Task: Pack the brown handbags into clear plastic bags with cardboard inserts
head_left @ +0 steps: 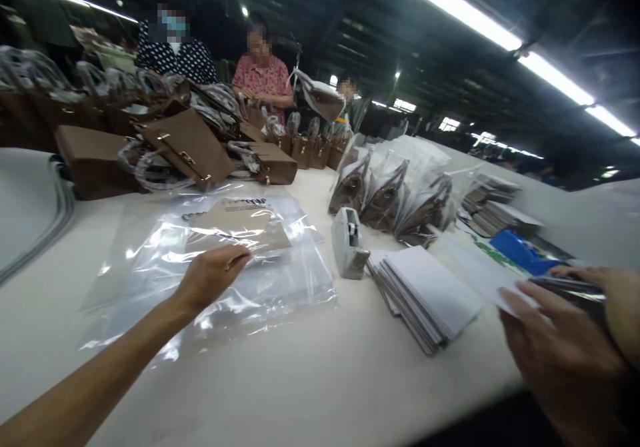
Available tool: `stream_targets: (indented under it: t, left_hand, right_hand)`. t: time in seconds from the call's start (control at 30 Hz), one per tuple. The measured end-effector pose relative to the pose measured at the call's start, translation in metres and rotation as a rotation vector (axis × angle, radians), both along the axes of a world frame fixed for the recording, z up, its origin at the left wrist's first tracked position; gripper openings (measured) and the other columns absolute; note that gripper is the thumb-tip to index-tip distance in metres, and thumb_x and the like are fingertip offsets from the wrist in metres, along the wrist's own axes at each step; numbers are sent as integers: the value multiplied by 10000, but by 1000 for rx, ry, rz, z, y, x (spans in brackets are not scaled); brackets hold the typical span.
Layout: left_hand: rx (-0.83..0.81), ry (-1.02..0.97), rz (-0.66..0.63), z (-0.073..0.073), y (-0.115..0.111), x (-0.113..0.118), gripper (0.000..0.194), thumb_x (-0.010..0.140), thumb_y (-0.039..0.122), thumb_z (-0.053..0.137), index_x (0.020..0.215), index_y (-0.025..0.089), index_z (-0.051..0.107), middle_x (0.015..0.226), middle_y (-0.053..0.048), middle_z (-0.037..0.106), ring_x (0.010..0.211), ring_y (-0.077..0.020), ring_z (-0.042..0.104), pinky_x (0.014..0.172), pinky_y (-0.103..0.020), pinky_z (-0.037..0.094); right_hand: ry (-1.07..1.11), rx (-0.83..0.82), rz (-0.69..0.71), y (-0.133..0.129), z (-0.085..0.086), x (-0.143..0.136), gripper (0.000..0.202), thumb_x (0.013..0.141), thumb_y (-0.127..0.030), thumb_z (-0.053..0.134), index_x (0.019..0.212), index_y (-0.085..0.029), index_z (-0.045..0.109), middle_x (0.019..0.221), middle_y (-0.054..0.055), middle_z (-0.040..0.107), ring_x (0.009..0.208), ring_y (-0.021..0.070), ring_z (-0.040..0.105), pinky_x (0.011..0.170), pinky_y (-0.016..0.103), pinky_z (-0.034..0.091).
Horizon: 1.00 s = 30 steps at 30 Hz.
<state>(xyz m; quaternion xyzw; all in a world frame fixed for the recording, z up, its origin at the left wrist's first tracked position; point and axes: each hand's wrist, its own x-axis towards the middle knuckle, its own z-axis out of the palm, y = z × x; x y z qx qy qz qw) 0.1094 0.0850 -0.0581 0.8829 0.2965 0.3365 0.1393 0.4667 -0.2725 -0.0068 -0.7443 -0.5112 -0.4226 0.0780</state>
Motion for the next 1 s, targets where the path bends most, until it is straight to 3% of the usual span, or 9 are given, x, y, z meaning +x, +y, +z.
stream_targets:
  t: [0.1, 0.17, 0.23, 0.43, 0.57, 0.73, 0.9, 1.0]
  left_hand:
    - [-2, 2, 4, -6, 5, -1, 281, 833, 403, 464, 894, 190, 636, 849, -30, 671, 701, -173, 621, 655, -281, 495]
    - [-5, 8, 3, -9, 7, -1, 292, 832, 416, 458, 899, 195, 636, 837, -27, 673, 684, -173, 623, 641, -283, 502]
    - [-3, 13, 10, -10, 9, -2, 290, 827, 427, 459, 884, 206, 638, 817, -18, 673, 674, -176, 623, 635, -294, 508]
    - [-17, 0, 8, -10, 13, -1, 304, 817, 446, 467, 889, 207, 641, 831, -21, 673, 693, -182, 624, 660, -315, 516]
    - [-53, 33, 4, -9, 10, -2, 308, 819, 433, 473, 903, 191, 645, 833, -26, 675, 696, -180, 625, 652, -306, 518]
    - [-95, 62, -3, -6, 4, -1, 340, 833, 417, 450, 930, 152, 639, 864, -47, 674, 721, -181, 624, 689, -318, 518]
    - [-121, 67, -6, -6, 3, -3, 315, 834, 400, 453, 943, 165, 632, 867, -37, 669, 738, -171, 617, 699, -303, 508]
    - [-150, 58, -14, -5, 3, -3, 280, 837, 390, 454, 908, 183, 628, 844, -22, 661, 727, -162, 604, 691, -285, 492]
  right_hand:
    - [-48, -218, 87, 10, -38, -1, 257, 885, -272, 393, 1032, -158, 570, 1149, 116, 569, 1058, 239, 533, 861, 366, 441]
    - [32, -315, 103, 12, -64, 4, 350, 892, -372, 381, 1083, -130, 547, 1146, 125, 569, 1061, 236, 530, 857, 367, 453]
    - [136, -365, 104, 9, -77, 11, 466, 852, -481, 427, 1140, -129, 523, 1179, 123, 548, 1088, 235, 511, 888, 373, 448]
    - [376, -421, 136, 3, -58, 26, 489, 786, -513, 525, 1161, -200, 552, 1168, 66, 562, 1073, 198, 525, 909, 327, 467]
    - [474, -431, 151, 8, -48, 26, 372, 830, -486, 472, 1075, -244, 613, 1127, 36, 589, 1020, 168, 560, 870, 286, 493]
    - [368, -517, 53, 15, -44, 14, 582, 754, -577, 518, 1220, -227, 513, 1122, 62, 581, 1007, 224, 557, 800, 341, 520]
    - [387, -520, 60, 15, -45, 16, 381, 864, -479, 393, 1119, -274, 587, 1089, 30, 593, 1006, 187, 556, 840, 320, 500]
    - [366, -544, 96, 14, -44, 18, 382, 871, -467, 379, 1128, -269, 580, 1069, 33, 599, 972, 172, 569, 792, 283, 516]
